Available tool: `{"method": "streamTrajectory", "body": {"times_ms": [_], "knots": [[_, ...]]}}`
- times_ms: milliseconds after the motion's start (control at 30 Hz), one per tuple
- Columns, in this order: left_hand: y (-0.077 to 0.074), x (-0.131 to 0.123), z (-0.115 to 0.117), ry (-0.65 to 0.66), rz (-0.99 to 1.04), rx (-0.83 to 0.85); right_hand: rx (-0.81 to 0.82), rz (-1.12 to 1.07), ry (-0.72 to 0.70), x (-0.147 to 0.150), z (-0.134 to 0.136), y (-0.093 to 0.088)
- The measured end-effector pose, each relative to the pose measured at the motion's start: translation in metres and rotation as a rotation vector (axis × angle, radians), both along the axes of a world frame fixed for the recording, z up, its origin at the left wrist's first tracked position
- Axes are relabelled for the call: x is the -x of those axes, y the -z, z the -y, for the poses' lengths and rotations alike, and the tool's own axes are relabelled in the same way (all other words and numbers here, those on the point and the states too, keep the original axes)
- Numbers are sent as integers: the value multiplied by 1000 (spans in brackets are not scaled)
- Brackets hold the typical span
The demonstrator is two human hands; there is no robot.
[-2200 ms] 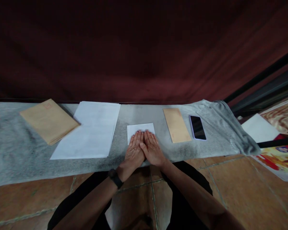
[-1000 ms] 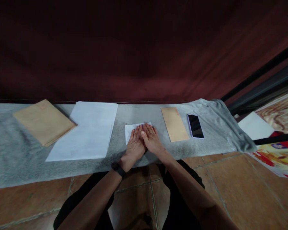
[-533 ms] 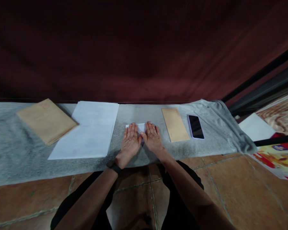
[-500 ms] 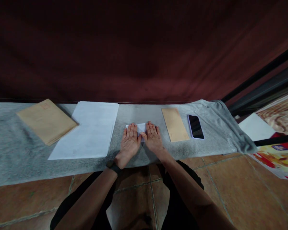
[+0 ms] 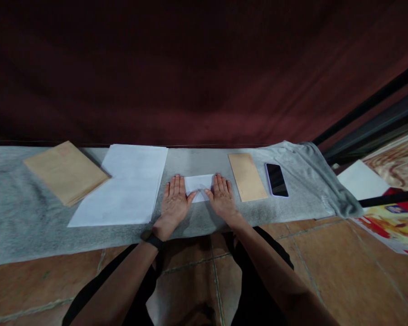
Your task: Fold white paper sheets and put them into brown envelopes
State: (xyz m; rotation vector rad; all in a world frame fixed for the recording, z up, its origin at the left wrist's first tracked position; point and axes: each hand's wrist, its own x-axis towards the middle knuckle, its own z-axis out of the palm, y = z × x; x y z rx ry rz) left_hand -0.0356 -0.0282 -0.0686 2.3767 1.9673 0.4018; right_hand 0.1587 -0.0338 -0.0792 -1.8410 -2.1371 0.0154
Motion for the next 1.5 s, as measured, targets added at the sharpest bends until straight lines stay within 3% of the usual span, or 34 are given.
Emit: {"method": "streamTrajectory", "body": {"times_ms": [333,567,867,1200,1500], "knots": [[-6,-2,7,-53,15,-62,9,11,-3,-7,10,-9],[0,-37,55,418,39,-28,182,-90,-302,2,20,-25],[1,-39,61,448,-6,1,251,-68,-411,-4,3,-36],[-10,-40,66,443,-18,42,299,-53,-250,4,-27,-26],[-11,-36,68,469,-1,51,270,-85,-168,10,-24,-25]]}}
